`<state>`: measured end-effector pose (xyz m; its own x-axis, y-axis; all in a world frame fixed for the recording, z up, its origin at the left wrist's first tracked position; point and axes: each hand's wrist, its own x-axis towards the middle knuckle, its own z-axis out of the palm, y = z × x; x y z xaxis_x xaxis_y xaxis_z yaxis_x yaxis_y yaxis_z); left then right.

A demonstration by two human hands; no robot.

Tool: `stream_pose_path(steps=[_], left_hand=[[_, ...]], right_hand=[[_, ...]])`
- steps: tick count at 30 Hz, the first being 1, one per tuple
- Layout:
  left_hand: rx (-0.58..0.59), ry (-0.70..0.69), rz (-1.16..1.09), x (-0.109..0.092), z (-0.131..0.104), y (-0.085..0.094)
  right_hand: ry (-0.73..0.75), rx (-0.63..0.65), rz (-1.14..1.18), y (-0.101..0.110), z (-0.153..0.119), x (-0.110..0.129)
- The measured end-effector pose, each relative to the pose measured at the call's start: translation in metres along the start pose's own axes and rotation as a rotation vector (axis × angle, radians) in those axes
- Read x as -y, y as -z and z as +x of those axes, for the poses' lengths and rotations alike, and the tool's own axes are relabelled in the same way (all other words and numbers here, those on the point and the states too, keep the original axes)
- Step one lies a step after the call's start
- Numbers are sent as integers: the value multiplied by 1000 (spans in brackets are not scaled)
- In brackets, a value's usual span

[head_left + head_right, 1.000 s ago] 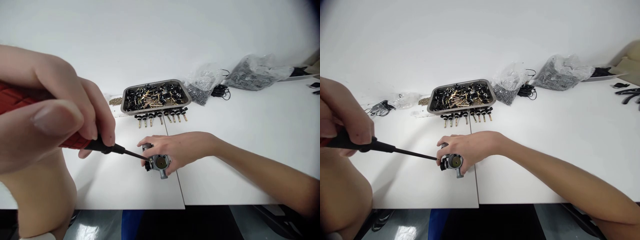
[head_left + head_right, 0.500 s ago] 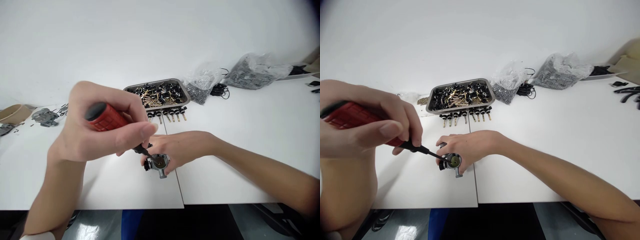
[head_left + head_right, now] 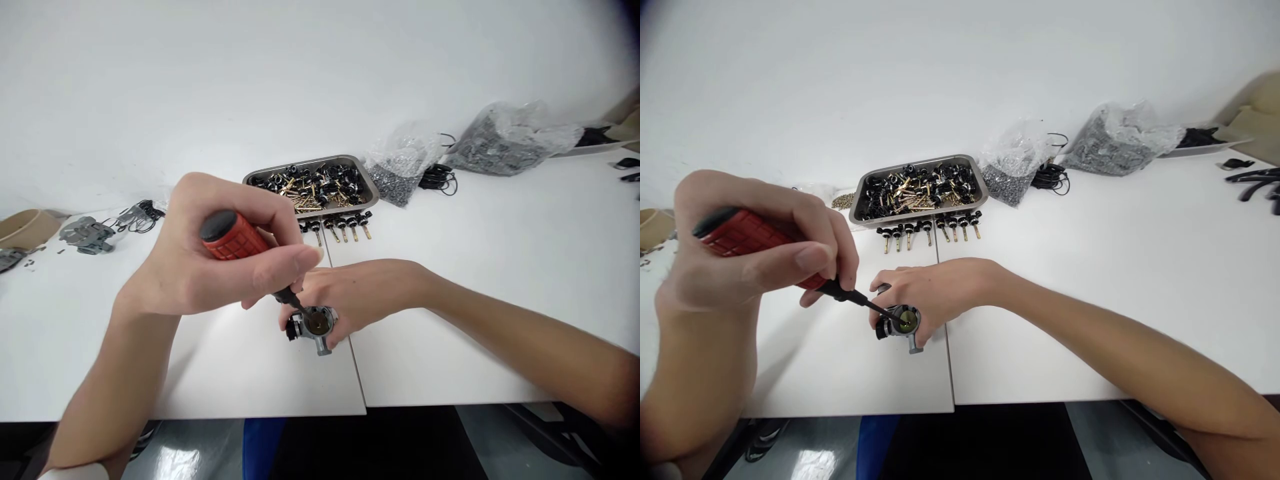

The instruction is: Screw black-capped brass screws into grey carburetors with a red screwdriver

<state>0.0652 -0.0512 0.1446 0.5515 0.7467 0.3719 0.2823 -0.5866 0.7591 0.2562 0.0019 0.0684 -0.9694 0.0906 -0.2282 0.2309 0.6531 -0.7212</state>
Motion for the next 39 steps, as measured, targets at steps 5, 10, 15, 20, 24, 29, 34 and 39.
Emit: stream_pose_path(steps=[5, 10, 15, 20, 24, 29, 34, 39], left_hand=[[-16, 18, 8, -3, 0, -2], [1, 3, 13, -4, -1, -3], [5, -5, 20, -7, 0, -3], [30, -20, 10, -9, 2, -5], [47, -30, 0, -13, 4, -7], [41, -12, -63, -8, 2, -10], [13, -104, 18, -5, 0, -13], [-67, -191, 86, -20, 5, -18]], right_hand=[[-15, 11, 31, 1, 0, 0], [-36, 25, 43, 1, 0, 2], [-54, 21, 23, 2, -1, 4], [-61, 3, -15, 2, -2, 5], [-46, -16, 8, 3, -3, 5], [-16, 37, 16, 7, -2, 8], [-28, 38, 24, 8, -2, 9], [-47, 27, 82, 6, -3, 7]])
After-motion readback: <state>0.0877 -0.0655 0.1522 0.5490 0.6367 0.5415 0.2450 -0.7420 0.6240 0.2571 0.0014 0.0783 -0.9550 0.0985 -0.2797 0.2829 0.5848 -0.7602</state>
